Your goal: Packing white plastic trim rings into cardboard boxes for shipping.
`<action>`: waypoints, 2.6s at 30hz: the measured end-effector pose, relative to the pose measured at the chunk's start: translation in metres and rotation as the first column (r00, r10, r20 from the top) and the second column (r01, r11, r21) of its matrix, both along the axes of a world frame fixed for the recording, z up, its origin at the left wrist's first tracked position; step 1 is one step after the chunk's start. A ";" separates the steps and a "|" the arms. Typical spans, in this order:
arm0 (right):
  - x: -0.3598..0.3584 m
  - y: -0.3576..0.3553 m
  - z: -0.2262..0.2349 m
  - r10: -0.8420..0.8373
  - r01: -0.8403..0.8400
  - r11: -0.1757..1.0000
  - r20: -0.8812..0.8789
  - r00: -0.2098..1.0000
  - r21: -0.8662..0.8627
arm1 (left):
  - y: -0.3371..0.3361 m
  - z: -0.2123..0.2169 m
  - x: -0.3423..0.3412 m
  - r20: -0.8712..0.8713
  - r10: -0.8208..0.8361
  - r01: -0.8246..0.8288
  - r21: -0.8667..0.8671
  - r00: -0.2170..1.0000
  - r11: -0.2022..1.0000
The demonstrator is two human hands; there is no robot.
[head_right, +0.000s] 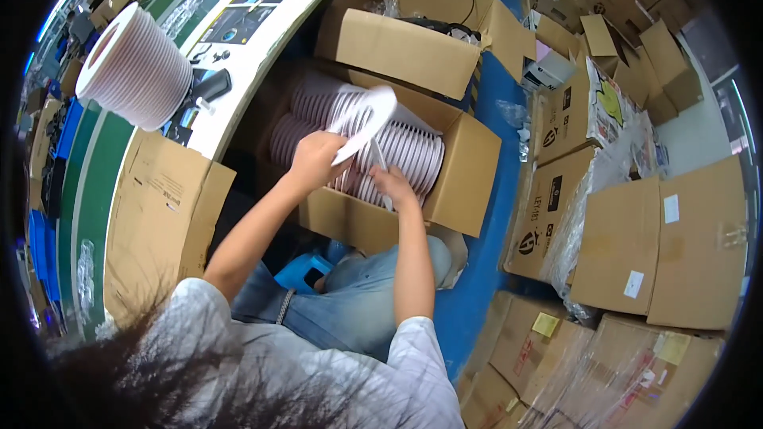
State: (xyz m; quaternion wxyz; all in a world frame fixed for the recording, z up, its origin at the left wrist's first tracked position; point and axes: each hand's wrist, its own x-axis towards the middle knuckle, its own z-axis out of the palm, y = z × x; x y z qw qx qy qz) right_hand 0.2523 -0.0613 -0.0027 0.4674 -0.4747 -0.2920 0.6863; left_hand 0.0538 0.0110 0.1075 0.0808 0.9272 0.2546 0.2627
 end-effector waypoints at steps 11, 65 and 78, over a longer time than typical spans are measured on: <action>-0.008 0.005 0.005 -0.279 0.273 0.924 -0.015 0.960 0.269 | 0.009 -0.075 -0.016 0.423 0.752 -0.185 -0.798 0.506 0.573; -0.036 0.012 0.035 -0.554 0.255 0.831 0.775 0.304 0.494 | -0.023 -0.015 0.026 -0.081 0.520 -0.510 0.112 0.850 0.853; 0.010 0.021 -0.046 -0.278 0.258 0.960 0.434 0.857 0.107 | 0.097 0.328 -0.052 -0.234 0.418 -0.424 0.023 0.878 0.905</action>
